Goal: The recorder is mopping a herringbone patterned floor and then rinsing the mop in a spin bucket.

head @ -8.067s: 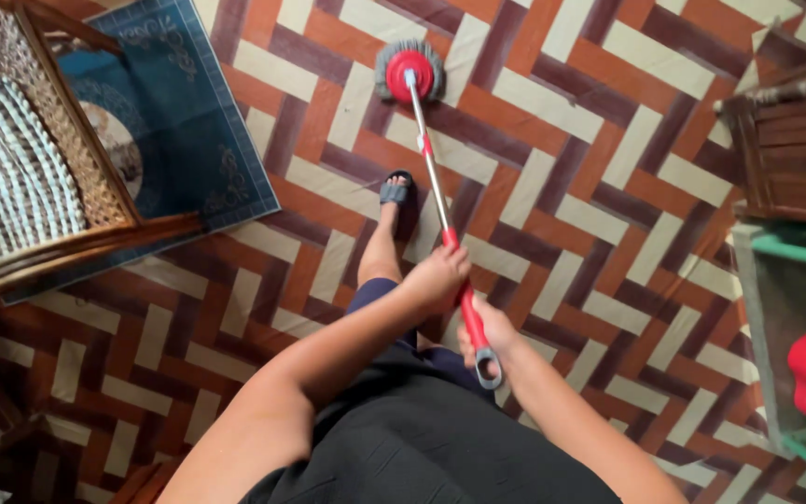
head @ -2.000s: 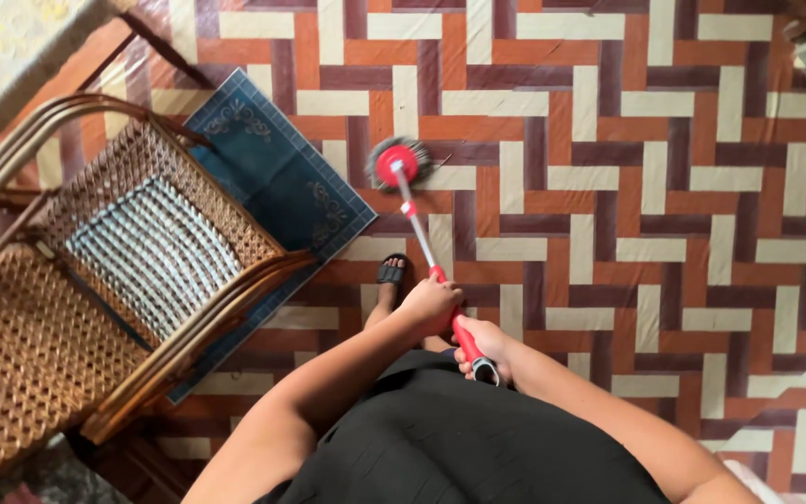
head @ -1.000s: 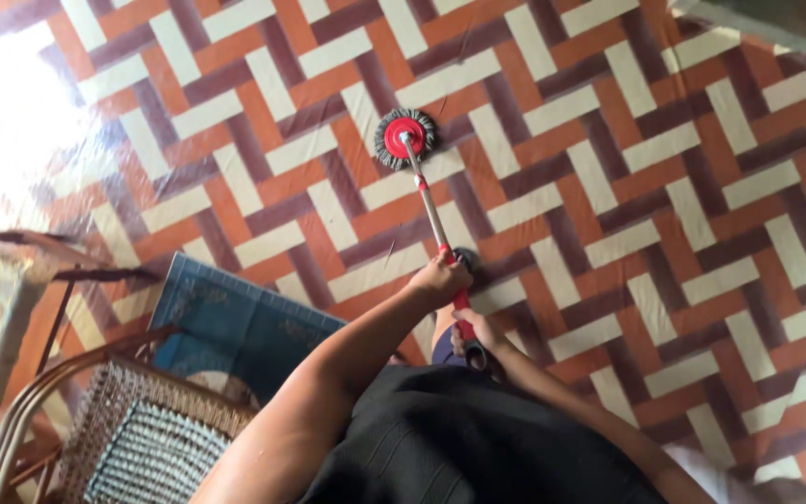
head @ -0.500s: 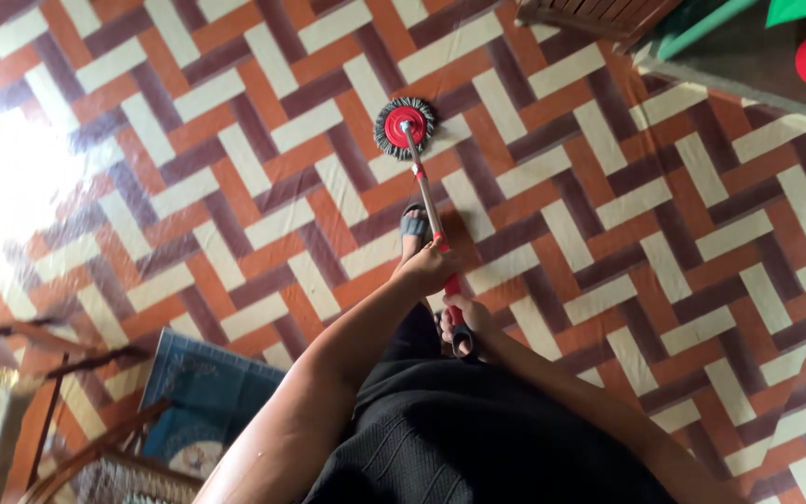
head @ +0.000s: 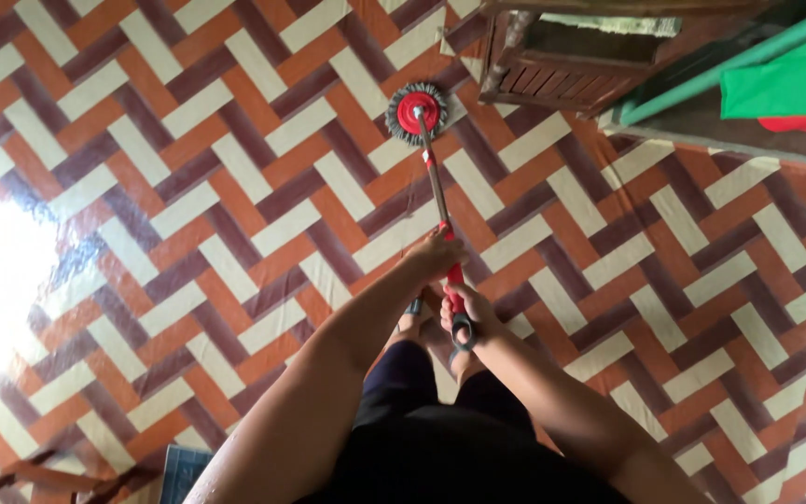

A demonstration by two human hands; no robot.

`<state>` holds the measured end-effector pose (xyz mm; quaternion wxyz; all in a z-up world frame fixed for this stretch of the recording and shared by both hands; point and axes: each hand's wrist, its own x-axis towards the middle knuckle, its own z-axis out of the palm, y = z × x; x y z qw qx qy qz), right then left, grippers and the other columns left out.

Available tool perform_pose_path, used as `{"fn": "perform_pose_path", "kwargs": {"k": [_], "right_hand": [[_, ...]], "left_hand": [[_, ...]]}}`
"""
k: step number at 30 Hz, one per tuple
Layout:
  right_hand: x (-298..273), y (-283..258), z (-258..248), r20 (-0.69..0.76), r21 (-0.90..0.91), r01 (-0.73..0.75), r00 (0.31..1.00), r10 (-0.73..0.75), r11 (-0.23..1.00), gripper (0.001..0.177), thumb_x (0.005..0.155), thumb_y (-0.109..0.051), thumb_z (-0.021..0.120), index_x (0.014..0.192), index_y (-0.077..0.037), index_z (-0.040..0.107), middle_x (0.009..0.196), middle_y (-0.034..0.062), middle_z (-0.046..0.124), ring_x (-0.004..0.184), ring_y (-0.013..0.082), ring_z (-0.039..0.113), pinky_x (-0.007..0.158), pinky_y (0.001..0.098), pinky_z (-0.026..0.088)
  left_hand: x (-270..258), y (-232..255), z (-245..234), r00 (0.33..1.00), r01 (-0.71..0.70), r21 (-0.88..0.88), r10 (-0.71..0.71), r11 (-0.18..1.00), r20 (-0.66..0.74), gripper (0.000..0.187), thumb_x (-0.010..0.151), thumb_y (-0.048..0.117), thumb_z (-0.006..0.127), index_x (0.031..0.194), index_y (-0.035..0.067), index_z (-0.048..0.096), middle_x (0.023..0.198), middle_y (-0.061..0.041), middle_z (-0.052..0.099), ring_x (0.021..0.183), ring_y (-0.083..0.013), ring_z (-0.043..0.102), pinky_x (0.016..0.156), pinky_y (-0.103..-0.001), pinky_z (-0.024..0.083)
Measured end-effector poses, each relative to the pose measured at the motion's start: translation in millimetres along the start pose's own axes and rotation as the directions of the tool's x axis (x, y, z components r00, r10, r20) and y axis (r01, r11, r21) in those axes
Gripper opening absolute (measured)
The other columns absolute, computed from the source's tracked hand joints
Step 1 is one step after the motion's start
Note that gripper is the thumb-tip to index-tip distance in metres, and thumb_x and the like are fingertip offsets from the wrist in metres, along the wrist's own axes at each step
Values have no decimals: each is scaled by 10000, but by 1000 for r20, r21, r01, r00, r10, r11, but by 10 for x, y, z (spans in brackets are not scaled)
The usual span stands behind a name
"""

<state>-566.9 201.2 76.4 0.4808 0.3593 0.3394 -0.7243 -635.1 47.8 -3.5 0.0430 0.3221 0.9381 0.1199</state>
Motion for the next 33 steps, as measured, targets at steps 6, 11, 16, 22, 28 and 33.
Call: {"fn": "perform_pose_path", "kwargs": {"k": [6, 11, 16, 22, 28, 33], "right_hand": [[497, -869, 230, 84, 25, 110, 990, -112, 994, 193, 908, -270, 652, 906, -131, 518, 628, 37, 523, 480, 166, 520, 432, 303, 428], [339, -1113, -54, 191, 88, -25, 981, 8, 996, 259, 965, -354, 631, 903, -124, 530, 610, 38, 540, 472, 172, 552, 415, 305, 474], [-1146, -1431, 178, 210, 2, -113, 972, 110, 994, 376, 1032, -449, 560, 949, -83, 555, 647, 58, 599, 529, 169, 610, 471, 309, 536], [-1650, -1872, -326, -78, -196, -13, 997, -2, 980, 505, 1023, -498, 398, 1159, -53, 596, 725, 86, 661, 596, 184, 623, 510, 315, 537], [-1383, -2322, -731, -131, -391, 91, 980, -153, 916, 360, 1052, -385, 451, 1179, -86, 606, 726, 53, 628, 619, 170, 645, 550, 331, 554], [-1044, -2410, -463, -82, -381, 91, 988, -132, 920, 271, 1020, -291, 506, 1172, -91, 607, 725, 61, 635, 579, 172, 649, 557, 343, 567]], "left_hand": [[769, -594, -634, 904, 240, -202, -143, 949, 403, 261, 872, 124, 681, 1132, 150, 667, 1412, -40, 576, 1225, -333, 618, 1010, -413, 544], [874, -486, -421, 974, 221, -223, -204, 949, 96, 438, 738, 133, 759, 1163, 96, 658, 1457, -143, 527, 1281, -324, 594, 975, -410, 545], [790, 248, -987, 953, 300, -429, -291, 852, 87, 561, 768, 202, 773, 1301, 121, 616, 1402, -108, 616, 1189, -301, 673, 956, -404, 569], [985, 479, -1595, 885, 303, -599, -451, 742, -112, 537, 779, 254, 813, 1258, 163, 589, 1078, -133, 745, 962, -364, 733, 843, -460, 588], [1486, -120, -1759, 771, 388, -620, -608, 682, -187, 483, 836, 305, 739, 1248, 134, 552, 1013, -183, 745, 893, -400, 736, 761, -514, 586], [2063, -848, -1784, 692, 499, -604, -706, 621, -153, 475, 973, 445, 665, 1184, 53, 498, 934, -260, 711, 866, -506, 673, 735, -599, 528]]}}
